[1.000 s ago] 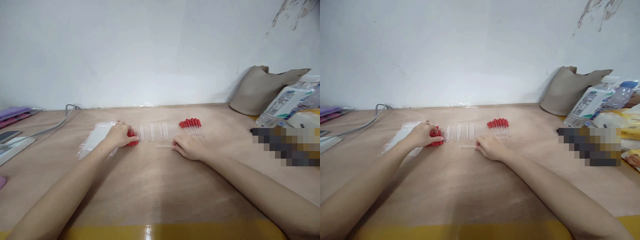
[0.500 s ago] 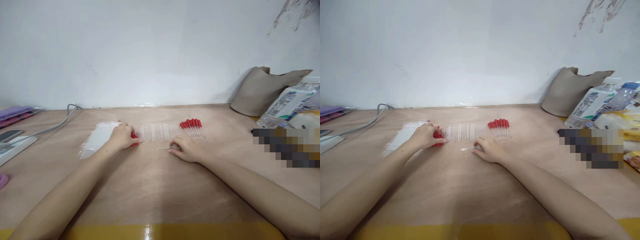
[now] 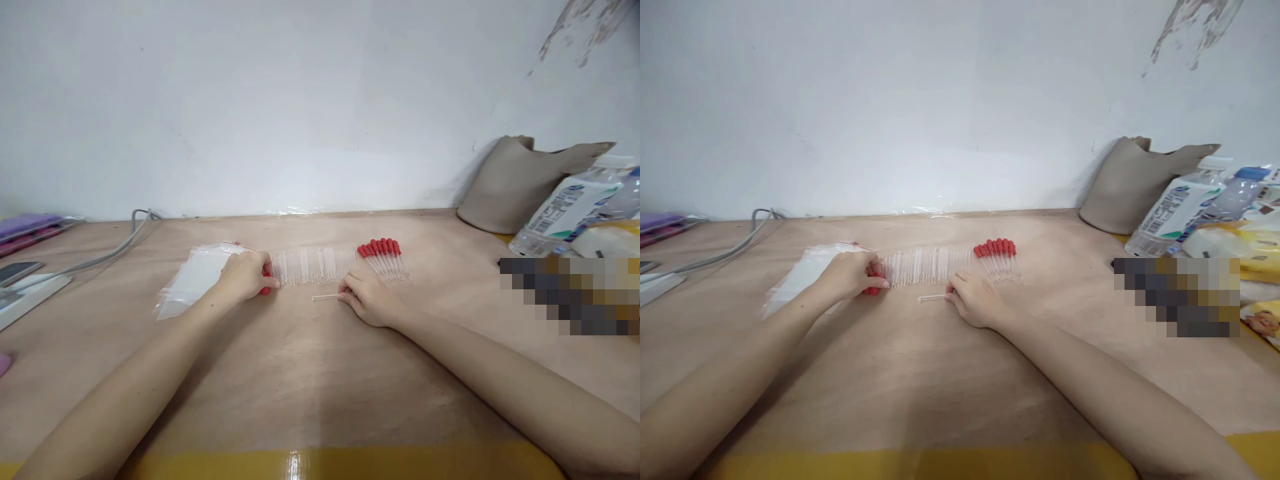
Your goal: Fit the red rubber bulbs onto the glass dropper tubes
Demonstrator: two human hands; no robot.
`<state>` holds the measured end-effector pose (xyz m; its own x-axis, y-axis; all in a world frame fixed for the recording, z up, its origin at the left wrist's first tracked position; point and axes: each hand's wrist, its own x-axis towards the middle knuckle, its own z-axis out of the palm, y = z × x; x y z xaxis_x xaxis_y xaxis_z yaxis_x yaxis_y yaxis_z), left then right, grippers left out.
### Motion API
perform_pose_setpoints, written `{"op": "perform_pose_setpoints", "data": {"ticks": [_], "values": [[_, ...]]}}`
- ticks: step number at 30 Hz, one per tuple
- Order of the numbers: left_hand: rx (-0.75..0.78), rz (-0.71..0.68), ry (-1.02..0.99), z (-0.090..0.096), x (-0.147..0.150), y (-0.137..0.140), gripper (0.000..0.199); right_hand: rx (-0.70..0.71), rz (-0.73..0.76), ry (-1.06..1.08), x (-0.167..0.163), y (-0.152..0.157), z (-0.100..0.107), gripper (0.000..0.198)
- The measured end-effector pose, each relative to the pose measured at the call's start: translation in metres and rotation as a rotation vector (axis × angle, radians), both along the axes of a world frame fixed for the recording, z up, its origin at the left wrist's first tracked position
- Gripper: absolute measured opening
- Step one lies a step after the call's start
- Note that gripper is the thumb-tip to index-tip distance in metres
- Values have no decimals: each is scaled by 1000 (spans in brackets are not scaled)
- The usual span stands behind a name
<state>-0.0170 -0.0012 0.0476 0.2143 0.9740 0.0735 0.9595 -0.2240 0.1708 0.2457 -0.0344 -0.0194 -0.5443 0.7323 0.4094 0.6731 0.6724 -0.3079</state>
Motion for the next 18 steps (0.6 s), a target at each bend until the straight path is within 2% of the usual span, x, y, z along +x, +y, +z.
{"op": "perform_pose_setpoints", "data": {"ticks": [5,10,13,18], "values": [[100,-62,-159,-1,3,-1,17,27,-14,63,-1,2,-4,6],[301,-248,-285,-17,27,-12,9,40,-48,260,1,6,-10,7],[310,-351,-328,-32,40,-22,5,50,-86,343,4,9,-13,8],[279,-407,-460,-58,47,-27,23,126,-21,314,7,10,-14,20]]}}
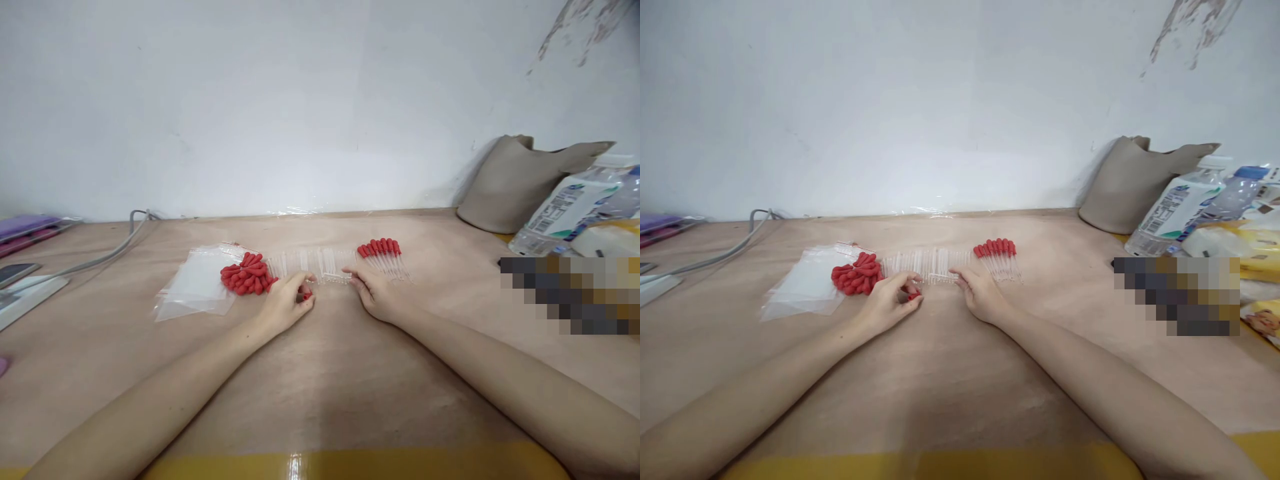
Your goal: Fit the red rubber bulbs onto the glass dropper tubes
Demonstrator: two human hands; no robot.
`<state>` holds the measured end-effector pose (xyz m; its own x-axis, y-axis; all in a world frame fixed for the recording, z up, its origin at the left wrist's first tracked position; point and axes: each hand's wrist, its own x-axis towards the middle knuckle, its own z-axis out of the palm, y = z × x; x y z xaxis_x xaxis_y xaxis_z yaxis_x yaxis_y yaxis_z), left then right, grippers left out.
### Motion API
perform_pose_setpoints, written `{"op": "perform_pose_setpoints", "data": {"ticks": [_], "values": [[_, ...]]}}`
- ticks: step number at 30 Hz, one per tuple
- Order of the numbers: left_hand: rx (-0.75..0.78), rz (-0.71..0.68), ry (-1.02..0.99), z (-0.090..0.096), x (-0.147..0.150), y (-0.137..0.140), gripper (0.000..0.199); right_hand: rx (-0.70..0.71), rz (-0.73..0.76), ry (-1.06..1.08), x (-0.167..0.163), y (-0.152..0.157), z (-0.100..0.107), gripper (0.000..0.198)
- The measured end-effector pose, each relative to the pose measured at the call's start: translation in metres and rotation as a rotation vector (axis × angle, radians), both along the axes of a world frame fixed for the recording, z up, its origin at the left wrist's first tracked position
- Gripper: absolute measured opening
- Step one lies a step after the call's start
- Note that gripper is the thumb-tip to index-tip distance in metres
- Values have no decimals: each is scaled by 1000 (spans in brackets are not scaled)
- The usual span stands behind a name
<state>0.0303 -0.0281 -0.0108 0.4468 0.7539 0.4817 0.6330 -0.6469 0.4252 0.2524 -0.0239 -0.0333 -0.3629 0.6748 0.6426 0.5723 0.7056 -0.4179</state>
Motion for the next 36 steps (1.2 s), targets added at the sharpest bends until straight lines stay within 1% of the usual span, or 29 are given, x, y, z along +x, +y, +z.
{"op": "perform_pose_setpoints", "data": {"ticks": [2,4,5,7,10,13,15,19,22,27,30,32,34,36], "values": [[-37,-16,-61,-8,1,3,33,10,24,-55,-1,-2,1,21],[-65,-21,-93,-12,1,6,39,3,-1,-80,-2,-4,3,20],[-65,-23,-93,-13,1,7,39,-3,-23,-78,-2,-5,3,19],[-22,-23,-85,-14,1,8,33,-19,-45,-70,-3,-7,5,17],[59,-41,-75,-13,-1,8,28,-31,-18,-79,-4,-10,7,15],[108,-53,-31,-12,-2,7,32,-7,-4,-86,-7,-12,7,14],[122,-32,1,-10,-2,6,36,23,3,-86,-8,-12,5,14],[36,-11,-22,-8,-1,2,52,41,13,-96,-10,-12,3,15],[-14,-31,-45,-10,0,2,55,50,11,-95,-12,-13,3,14],[-32,-10,-72,-12,1,2,51,44,38,-121,-14,-14,4,11],[-54,-2,-146,-9,2,1,37,17,41,-113,-14,-14,4,11],[-36,-11,-178,-7,2,1,26,-2,28,-93,-13,-14,4,12],[-3,-17,-197,-7,1,1,20,-18,14,-83,-12,-15,4,13],[2,-27,-223,-7,0,3,18,-34,7,-81,-12,-15,5,14]]}}
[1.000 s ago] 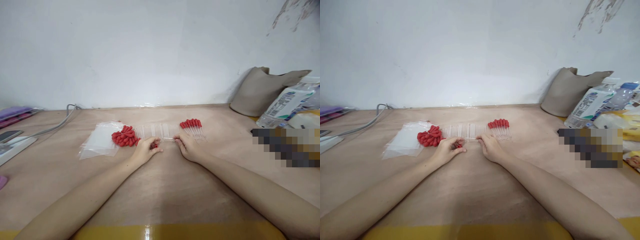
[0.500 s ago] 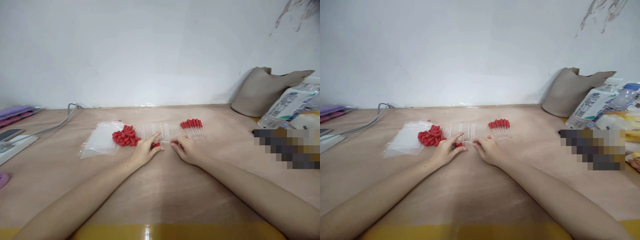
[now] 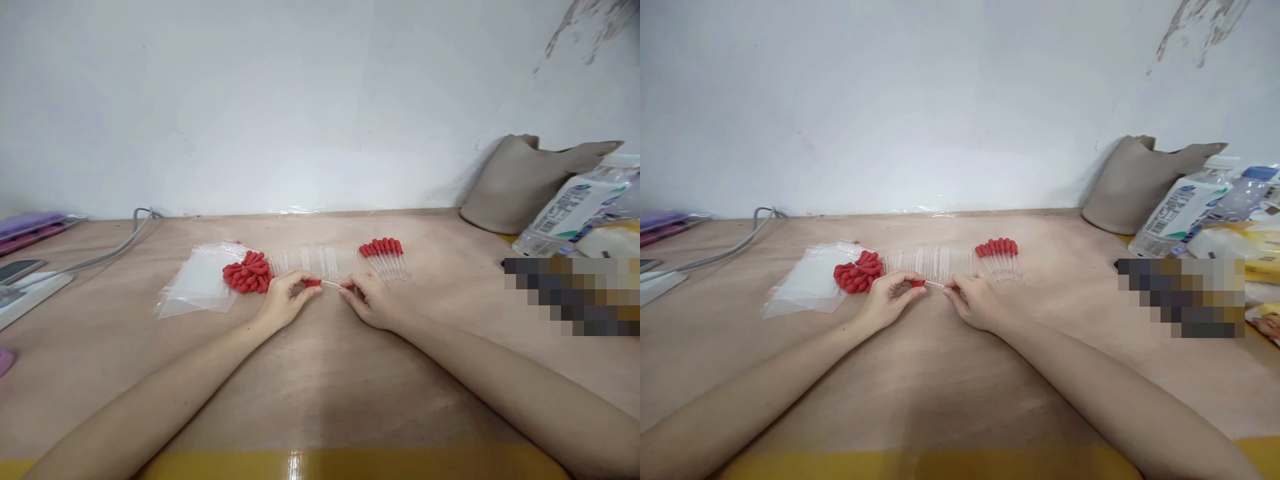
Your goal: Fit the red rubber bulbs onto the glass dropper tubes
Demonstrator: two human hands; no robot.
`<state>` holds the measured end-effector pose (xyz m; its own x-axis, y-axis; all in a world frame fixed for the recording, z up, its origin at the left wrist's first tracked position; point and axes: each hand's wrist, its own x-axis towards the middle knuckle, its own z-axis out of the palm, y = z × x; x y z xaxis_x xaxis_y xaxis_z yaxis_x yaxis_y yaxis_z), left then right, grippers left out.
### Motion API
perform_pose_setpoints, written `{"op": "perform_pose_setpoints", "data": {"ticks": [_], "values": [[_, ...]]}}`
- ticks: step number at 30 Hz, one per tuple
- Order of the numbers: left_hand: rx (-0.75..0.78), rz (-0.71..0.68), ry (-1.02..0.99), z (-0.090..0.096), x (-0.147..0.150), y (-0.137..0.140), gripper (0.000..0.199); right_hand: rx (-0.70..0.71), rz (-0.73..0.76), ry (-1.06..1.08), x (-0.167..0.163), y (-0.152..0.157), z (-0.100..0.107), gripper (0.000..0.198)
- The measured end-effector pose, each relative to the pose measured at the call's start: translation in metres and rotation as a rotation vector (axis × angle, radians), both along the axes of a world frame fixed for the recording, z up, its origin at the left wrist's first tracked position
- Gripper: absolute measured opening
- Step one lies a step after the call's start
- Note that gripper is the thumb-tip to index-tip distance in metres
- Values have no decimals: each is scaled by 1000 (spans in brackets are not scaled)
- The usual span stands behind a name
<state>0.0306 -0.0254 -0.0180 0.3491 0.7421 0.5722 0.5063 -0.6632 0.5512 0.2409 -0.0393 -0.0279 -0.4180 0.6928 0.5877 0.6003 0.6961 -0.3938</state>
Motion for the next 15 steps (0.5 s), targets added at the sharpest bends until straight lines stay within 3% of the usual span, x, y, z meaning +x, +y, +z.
{"op": "perform_pose_setpoints", "data": {"ticks": [7,15], "values": [[-22,-105,-37,0,0,1,18,-78,39,8,0,-3,10,16],[-53,-185,16,3,-1,-2,16,-171,136,30,7,9,2,14]]}}
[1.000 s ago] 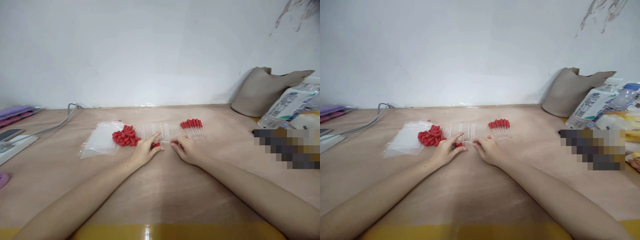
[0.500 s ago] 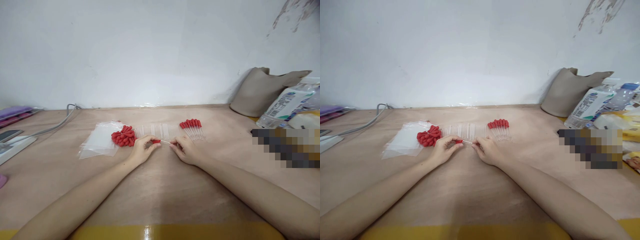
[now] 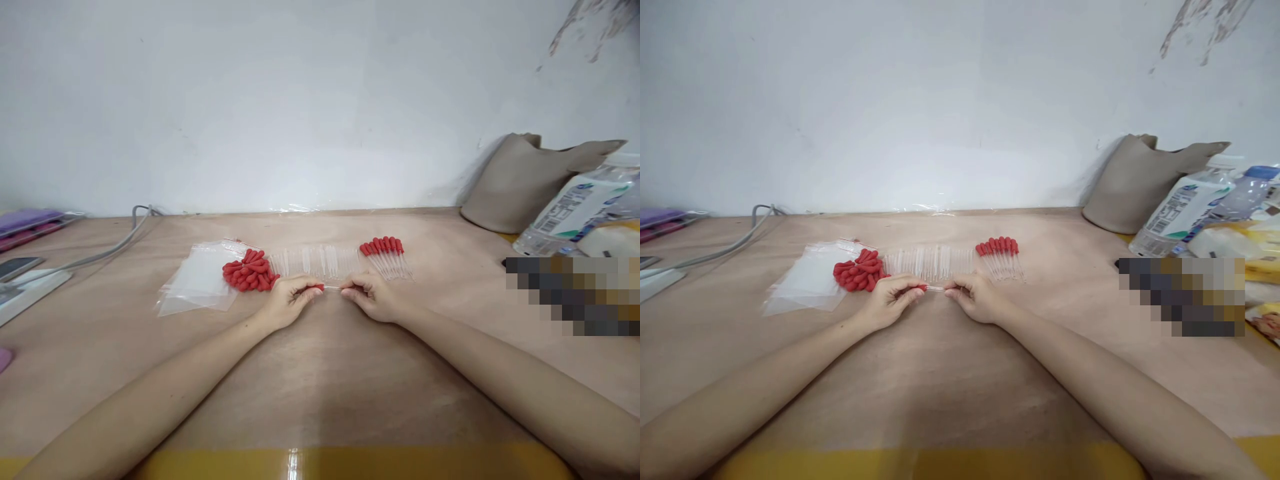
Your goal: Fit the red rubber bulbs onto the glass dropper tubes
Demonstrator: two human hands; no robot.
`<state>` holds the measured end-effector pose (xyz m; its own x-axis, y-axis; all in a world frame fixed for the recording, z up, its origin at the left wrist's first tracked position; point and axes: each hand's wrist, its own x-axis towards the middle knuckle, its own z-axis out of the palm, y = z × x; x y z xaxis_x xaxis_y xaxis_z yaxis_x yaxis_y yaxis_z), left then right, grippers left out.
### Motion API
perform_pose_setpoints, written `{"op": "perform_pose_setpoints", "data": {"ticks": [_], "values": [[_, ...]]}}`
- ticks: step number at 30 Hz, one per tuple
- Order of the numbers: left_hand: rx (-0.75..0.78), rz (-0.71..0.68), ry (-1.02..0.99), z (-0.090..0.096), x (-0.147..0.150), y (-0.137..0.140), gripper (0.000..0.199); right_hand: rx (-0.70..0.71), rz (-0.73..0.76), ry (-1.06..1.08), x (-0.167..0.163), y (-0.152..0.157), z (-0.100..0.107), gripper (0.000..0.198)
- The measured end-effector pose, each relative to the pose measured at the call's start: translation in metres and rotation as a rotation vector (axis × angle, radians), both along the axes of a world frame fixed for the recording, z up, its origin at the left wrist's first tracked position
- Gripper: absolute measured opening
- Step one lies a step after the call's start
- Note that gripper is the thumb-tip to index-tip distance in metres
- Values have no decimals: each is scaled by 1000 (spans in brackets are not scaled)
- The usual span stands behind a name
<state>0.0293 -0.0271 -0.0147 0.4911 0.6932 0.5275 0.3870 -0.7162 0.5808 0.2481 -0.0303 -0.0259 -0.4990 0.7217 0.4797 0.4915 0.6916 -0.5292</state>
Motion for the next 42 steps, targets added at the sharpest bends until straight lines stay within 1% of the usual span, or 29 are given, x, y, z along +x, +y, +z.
{"op": "perform_pose_setpoints", "data": {"ticks": [2,4,6,9,11,12,14,16,18,20,26,34,42], "values": [[-1,-30,31,1,0,-2,16,-6,16,-30,3,2,0,14],[3,-48,67,2,1,-3,17,20,17,-77,5,2,1,14],[22,-50,116,3,2,-5,17,80,4,-147,5,1,3,16],[52,-18,178,4,3,-6,19,212,-51,-256,3,-1,4,19],[42,15,181,3,3,-5,18,272,-84,-282,2,-1,4,20],[29,30,165,3,3,-5,17,279,-87,-273,1,-1,4,20],[-4,50,113,3,2,-4,18,251,-66,-224,1,0,4,18],[-42,59,60,1,1,-2,20,194,-42,-165,2,0,4,15],[-76,63,35,0,0,-2,21,152,-43,-138,3,-1,3,12],[-98,70,26,-2,0,-2,21,141,-46,-133,3,-2,2,12],[-118,102,38,-4,2,-3,22,190,-29,-82,-1,-4,-2,16],[-116,45,29,-4,3,-5,22,285,-58,-158,-6,-7,0,24],[-79,21,69,-3,4,-6,19,249,-61,-243,-10,-6,-4,31]]}}
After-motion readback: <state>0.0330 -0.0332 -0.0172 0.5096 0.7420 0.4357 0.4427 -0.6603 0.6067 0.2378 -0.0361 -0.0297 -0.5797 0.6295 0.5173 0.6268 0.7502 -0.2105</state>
